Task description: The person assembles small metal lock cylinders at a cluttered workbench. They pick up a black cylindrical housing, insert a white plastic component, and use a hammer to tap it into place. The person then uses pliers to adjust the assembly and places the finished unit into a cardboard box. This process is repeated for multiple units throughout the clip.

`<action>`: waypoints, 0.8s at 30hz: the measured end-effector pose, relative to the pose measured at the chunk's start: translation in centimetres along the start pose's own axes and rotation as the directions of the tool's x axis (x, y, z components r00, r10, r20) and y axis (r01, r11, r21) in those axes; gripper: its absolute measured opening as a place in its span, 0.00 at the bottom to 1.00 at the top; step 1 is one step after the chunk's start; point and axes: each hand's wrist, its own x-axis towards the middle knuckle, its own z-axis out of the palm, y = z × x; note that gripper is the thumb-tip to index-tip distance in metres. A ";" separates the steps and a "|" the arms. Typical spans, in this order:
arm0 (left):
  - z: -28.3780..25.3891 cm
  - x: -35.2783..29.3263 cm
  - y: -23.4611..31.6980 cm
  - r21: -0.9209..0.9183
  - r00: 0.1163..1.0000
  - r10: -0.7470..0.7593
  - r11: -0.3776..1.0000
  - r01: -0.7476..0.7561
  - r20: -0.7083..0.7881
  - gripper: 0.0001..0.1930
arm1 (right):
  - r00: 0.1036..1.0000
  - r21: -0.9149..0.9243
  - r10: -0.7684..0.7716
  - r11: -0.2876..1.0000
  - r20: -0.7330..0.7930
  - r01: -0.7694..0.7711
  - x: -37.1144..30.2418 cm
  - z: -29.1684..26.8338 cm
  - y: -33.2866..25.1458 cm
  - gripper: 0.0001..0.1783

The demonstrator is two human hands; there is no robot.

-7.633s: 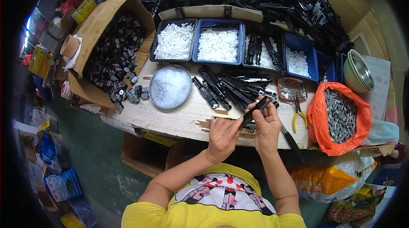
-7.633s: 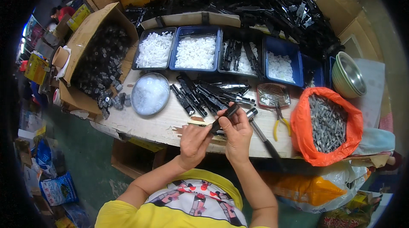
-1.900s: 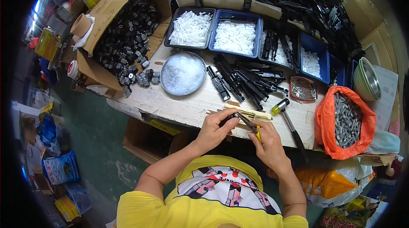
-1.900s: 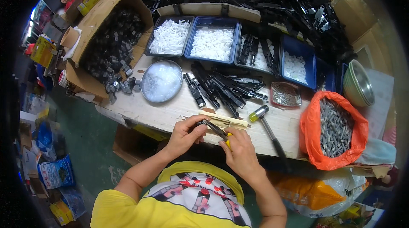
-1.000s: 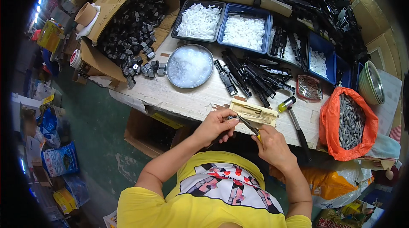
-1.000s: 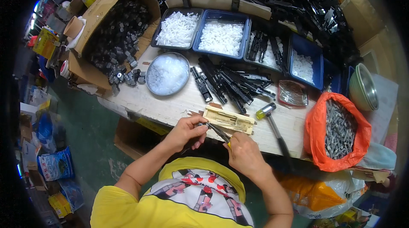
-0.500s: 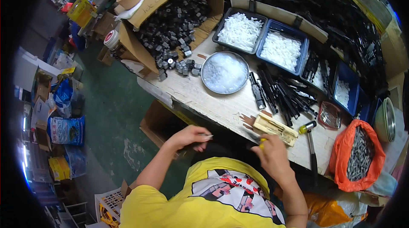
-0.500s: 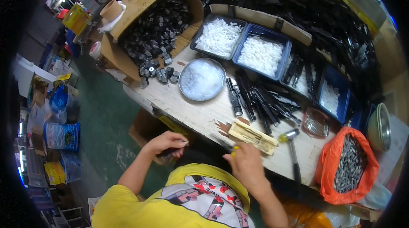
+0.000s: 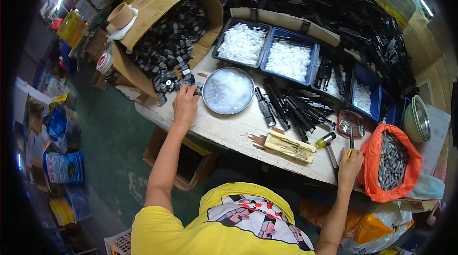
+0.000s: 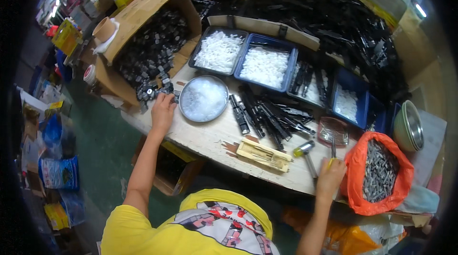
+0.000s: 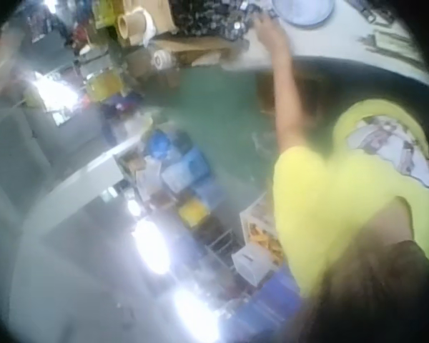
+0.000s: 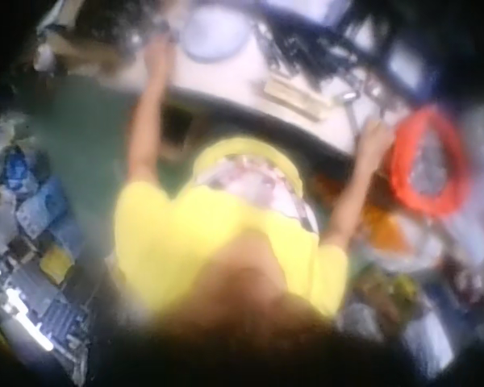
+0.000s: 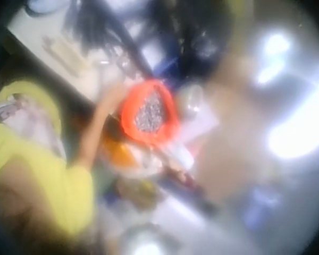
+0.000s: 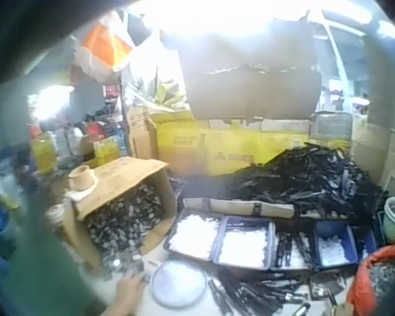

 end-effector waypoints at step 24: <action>-3.1 -3.4 -0.1 -0.019 0.978 -0.042 0.999 0.046 0.205 0.17 | 0.936 0.125 -0.256 0.948 -0.243 0.292 12.7 2.2 -9.7 0.07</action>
